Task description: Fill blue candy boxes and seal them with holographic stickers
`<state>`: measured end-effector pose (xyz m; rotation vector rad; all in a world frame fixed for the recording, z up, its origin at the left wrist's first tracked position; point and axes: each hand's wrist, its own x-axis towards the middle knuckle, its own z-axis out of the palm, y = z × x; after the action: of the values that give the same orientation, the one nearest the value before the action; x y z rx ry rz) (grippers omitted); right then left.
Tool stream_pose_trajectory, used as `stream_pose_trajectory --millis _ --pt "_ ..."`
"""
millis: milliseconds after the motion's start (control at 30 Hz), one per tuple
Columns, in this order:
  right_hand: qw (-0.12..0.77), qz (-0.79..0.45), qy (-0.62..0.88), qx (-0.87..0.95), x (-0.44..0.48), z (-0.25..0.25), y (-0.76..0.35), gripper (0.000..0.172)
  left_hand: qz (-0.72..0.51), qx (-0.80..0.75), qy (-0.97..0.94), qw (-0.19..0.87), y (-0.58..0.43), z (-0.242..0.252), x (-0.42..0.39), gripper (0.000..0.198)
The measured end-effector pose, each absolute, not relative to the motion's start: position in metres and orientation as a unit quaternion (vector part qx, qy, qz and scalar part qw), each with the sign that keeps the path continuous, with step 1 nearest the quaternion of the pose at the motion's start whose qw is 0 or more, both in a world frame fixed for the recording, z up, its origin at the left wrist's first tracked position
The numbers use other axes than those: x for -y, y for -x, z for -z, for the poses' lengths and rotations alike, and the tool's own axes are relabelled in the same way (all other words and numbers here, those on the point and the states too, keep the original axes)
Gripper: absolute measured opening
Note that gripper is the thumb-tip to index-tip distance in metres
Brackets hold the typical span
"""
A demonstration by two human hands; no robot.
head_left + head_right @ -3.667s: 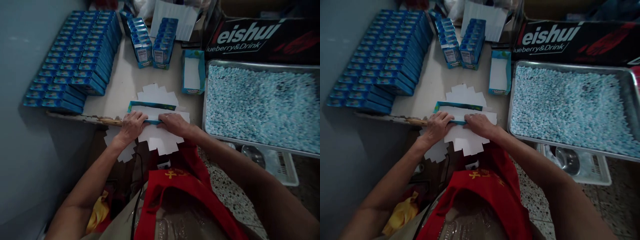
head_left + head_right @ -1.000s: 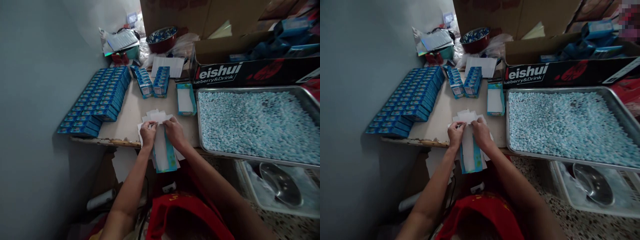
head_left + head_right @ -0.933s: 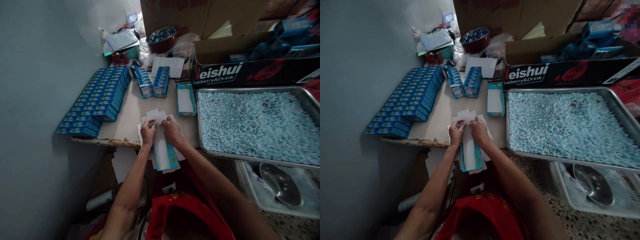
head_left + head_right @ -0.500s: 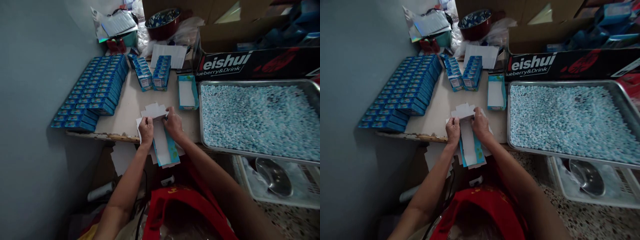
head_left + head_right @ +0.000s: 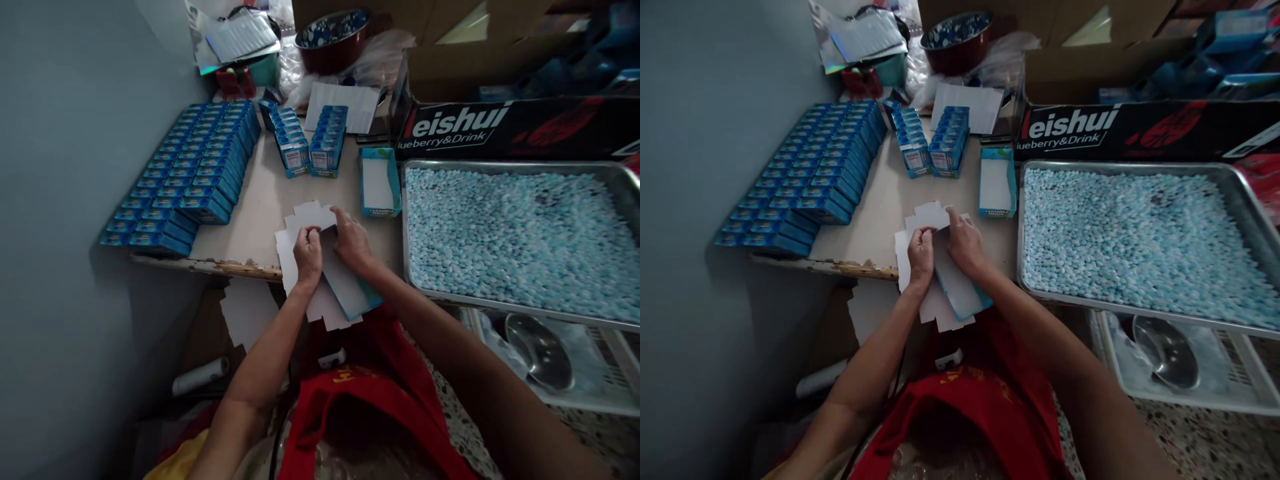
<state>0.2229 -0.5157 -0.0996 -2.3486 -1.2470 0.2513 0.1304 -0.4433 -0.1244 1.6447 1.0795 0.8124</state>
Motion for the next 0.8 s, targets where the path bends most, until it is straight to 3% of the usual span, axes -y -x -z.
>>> stream_pose_trajectory --millis 167,300,400,600,800 --pt "0.186 -0.112 0.869 0.444 0.511 0.097 -0.239 0.071 -0.288 -0.422 -0.693 0.509 -0.127 0.126 0.433 0.028" --pt "0.175 -0.146 0.839 0.494 0.515 0.103 -0.250 0.052 -0.312 -0.377 -0.714 0.501 -0.125 0.137 0.433 0.038" --pt "0.177 -0.142 0.812 0.539 0.523 0.111 -0.251 0.045 -0.294 -0.341 -0.764 0.463 -0.121 0.142 0.434 0.033" --pt "0.163 -0.137 0.784 0.583 0.528 0.116 -0.264 0.052 -0.205 -0.353 -0.842 0.352 -0.117 0.138 0.423 0.026" --pt "0.065 -0.159 0.735 0.656 0.493 0.097 -0.289 0.030 -0.082 -0.356 -0.899 0.242 -0.120 0.122 0.397 0.013"
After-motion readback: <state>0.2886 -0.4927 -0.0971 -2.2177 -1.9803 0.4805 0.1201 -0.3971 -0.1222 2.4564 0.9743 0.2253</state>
